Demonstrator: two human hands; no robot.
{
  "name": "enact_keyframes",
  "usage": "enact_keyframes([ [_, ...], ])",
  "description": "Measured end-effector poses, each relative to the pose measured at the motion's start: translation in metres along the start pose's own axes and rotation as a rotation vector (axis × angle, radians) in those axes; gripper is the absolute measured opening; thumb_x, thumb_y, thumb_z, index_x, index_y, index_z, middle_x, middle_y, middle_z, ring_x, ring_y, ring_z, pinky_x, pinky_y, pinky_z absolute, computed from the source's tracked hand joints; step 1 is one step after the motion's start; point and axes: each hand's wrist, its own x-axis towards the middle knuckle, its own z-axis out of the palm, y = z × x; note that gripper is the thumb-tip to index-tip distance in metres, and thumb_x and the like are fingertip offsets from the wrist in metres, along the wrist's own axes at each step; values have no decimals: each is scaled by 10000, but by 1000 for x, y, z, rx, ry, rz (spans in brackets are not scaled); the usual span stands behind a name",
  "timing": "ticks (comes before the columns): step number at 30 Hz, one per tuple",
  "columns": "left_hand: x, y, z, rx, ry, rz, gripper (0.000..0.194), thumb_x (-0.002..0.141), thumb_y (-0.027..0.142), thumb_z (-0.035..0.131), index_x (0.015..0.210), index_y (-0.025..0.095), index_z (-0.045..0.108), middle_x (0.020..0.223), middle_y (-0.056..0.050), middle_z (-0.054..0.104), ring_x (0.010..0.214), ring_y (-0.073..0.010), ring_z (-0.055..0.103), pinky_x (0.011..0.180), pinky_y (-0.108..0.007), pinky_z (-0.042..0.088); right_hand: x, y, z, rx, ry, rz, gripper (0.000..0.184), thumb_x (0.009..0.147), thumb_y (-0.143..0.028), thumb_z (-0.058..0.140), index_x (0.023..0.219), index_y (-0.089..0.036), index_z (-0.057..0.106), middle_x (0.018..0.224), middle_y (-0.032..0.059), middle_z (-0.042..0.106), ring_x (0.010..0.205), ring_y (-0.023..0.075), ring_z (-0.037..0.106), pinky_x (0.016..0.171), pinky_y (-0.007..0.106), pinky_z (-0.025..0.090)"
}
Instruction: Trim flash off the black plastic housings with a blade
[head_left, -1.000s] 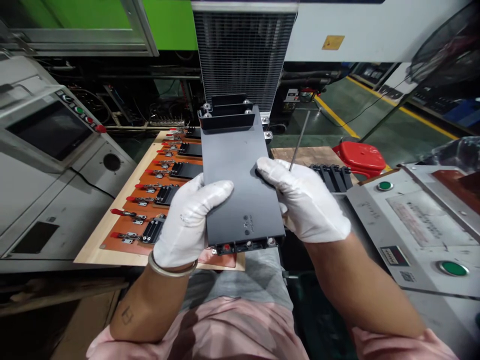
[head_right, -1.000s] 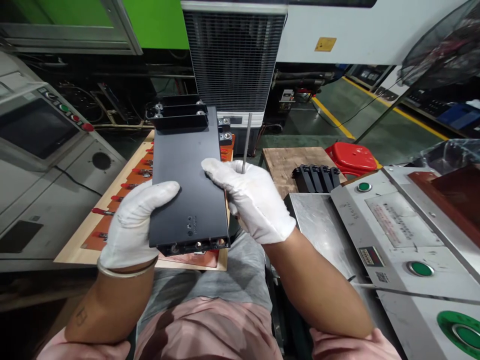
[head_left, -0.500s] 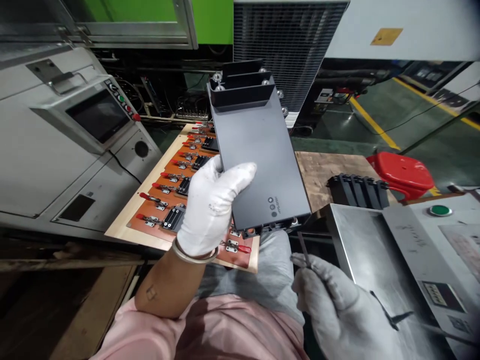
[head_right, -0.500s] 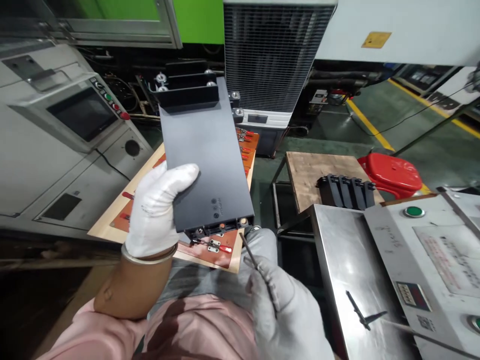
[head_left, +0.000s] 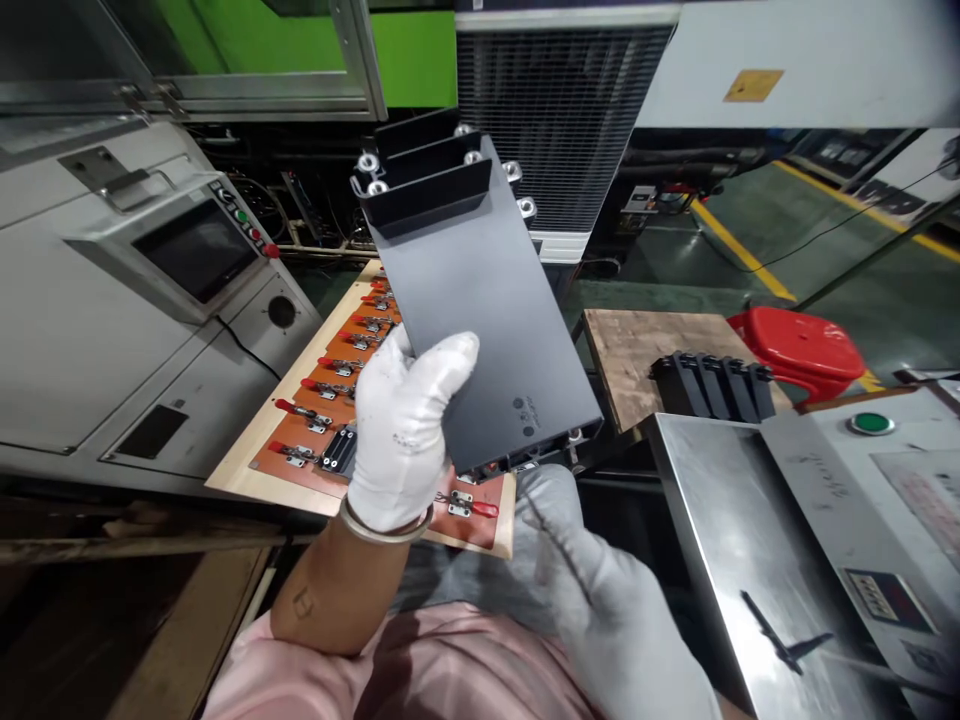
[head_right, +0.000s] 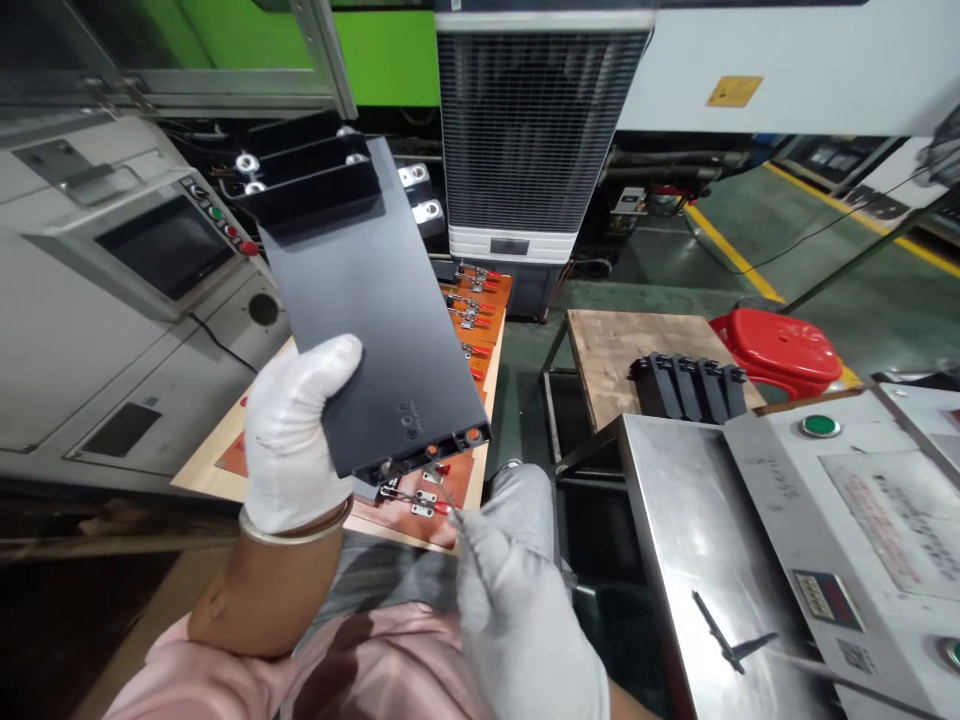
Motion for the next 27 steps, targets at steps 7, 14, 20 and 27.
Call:
enact_keyframes([
  [7, -2, 0, 1, 10, 19, -20, 304, 653, 245, 765, 942, 174, 702, 928, -67, 734, 990, -330, 681, 846, -416, 581, -2, -4, -25, 153, 118, 110, 235, 947, -360, 490, 1059, -237, 656, 653, -3, 659, 449, 123, 584, 408, 178, 466],
  [14, -5, -6, 2, 53, -29, -1, 315, 659, 279, 774, 954, 185, 715, 959, -69, 740, 930, -302, 698, 814, -387, 586, 25, -20, -38, 138, -1, -9, 217, 974, -265, 418, 872, -261, 610, 679, -27, 612, 551, 114, 595, 538, 179, 492],
  [20, -5, -9, -1, 70, -42, 44, 320, 681, 270, 772, 987, 193, 722, 992, -60, 742, 916, -278, 702, 843, -381, 581, 25, -17, -39, 184, -174, -52, 239, 964, -271, 405, 1001, -238, 639, 845, 34, 641, 713, 152, 647, 690, 240, 532],
  [27, -10, -13, 0, 100, -45, 27, 350, 673, 316, 776, 993, 190, 713, 961, -63, 744, 928, -284, 697, 800, -366, 591, 23, -22, -38, 376, -225, 93, 283, 977, -366, 409, 830, -214, 596, 758, 30, 598, 685, 154, 584, 631, 240, 491],
])
